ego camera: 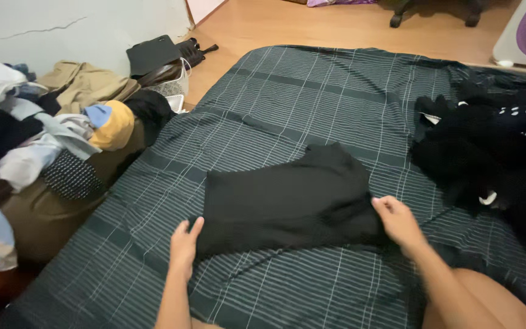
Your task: The person folds several garments on a bed, including a black t-shirt with a colorful graphic, a plain black t-shirt, a black button-up shirt, and a black-and-white polka dot top. Each item is smoothed, folded into a compact rectangle, and placed in a growing stack.
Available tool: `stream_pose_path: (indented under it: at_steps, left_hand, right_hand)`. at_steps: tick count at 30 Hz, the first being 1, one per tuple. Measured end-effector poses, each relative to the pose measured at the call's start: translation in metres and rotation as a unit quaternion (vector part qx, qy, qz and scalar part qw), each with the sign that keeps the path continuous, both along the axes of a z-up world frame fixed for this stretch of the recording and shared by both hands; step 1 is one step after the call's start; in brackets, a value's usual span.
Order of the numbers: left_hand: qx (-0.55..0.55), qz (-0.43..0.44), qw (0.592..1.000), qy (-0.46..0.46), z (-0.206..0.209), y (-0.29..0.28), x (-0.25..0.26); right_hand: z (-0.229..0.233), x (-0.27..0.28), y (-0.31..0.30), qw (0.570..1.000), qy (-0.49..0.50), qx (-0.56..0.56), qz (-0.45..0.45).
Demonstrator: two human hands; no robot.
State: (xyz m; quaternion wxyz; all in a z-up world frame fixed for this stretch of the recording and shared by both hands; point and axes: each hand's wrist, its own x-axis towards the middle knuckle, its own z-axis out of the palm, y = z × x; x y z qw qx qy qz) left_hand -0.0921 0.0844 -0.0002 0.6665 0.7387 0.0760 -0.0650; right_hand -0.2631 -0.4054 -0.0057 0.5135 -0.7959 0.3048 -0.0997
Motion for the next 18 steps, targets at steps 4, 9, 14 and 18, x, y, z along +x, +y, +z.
stream_pose_path:
  at_steps: [4,9,14,18]
  left_hand:
    - [0.086,-0.03,0.995,0.044,-0.025,-0.003,0.006]
    - [0.162,-0.066,0.984,0.02,-0.035,0.007,0.009]
    - [0.259,-0.028,0.965,-0.045,-0.031,-0.001,0.001]
    - [0.281,-0.015,0.957,-0.074,-0.032,0.003,-0.007]
  right_hand:
    - [-0.001,0.015,0.007,0.991,0.082,-0.092,-0.045]
    - [-0.007,-0.002,-0.003,0.972,0.184,-0.139,0.048]
    - [-0.019,-0.006,0.002,0.996,-0.082,0.022,0.002]
    - [-0.016,-0.008,0.007,0.996,-0.05,-0.075,0.008]
